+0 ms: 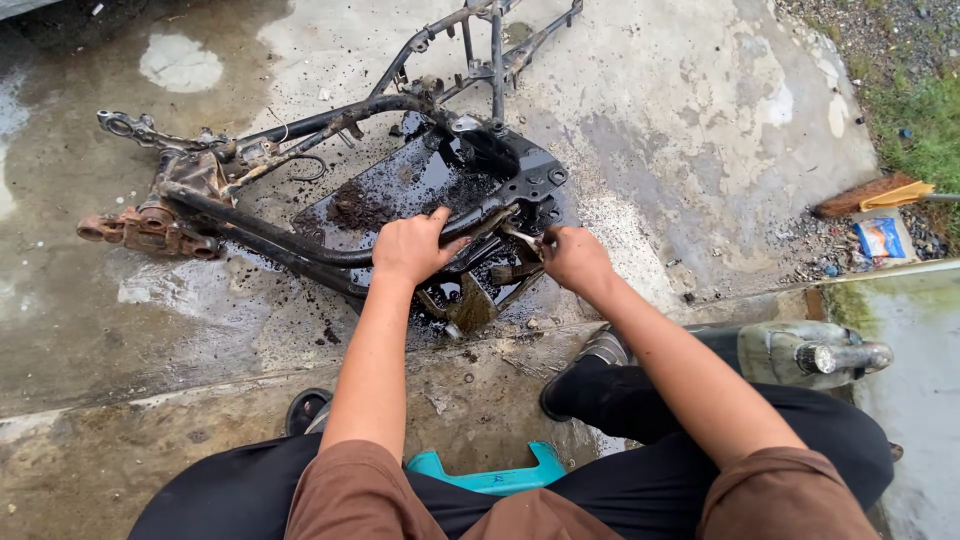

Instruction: Cleaning a motorcycle frame using a brush and cleaning solution

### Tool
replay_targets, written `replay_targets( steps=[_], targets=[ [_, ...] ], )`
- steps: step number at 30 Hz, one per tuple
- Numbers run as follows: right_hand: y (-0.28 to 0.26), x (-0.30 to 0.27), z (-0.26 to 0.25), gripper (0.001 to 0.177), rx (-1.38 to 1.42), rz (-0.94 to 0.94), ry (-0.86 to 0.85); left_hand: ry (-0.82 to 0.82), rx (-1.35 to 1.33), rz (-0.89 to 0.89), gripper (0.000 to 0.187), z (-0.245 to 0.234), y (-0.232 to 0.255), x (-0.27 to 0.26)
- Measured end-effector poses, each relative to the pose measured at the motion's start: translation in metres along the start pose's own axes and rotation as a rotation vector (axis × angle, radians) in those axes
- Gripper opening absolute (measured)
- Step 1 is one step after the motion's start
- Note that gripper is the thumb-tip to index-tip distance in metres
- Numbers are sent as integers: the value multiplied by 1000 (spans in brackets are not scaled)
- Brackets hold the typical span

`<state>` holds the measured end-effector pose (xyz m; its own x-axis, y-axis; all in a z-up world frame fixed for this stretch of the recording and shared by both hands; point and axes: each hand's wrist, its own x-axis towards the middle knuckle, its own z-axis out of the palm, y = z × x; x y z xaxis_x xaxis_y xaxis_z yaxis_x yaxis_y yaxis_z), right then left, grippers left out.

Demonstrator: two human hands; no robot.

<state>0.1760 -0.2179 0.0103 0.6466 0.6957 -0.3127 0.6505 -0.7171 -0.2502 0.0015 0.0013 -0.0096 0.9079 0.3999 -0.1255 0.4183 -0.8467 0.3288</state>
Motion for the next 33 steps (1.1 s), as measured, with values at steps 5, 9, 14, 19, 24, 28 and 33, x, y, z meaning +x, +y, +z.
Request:
replay_targets(
  steps=[5, 9, 14, 19, 24, 28, 33],
  targets=[
    [-9, -2, -39, 27, -154, 8, -68, -5, -16, -12, 57, -4, 1, -3],
    [7, 22, -3, 28, 5, 70, -61, -28, -9, -20, 58, -6, 3, -2],
    [11, 19, -55, 32, 69, 83, -177, -12, -8, -17, 59, -4, 0, 1],
    [28, 42, -36, 25, 394, 231, -286, -12, 20, -13, 61, -2, 0, 4],
    [39, 34, -21, 12, 872, 401, -539, -2, 0, -9, 57, -10, 4, -3],
    [41, 22, 3, 14, 1083, 520, -683, -3, -7, -18, 59, -4, 5, -2],
    [55, 21, 20, 15, 1169, 421, -571, 26, 47, -20, 58, 1, 4, -1]
  ],
)
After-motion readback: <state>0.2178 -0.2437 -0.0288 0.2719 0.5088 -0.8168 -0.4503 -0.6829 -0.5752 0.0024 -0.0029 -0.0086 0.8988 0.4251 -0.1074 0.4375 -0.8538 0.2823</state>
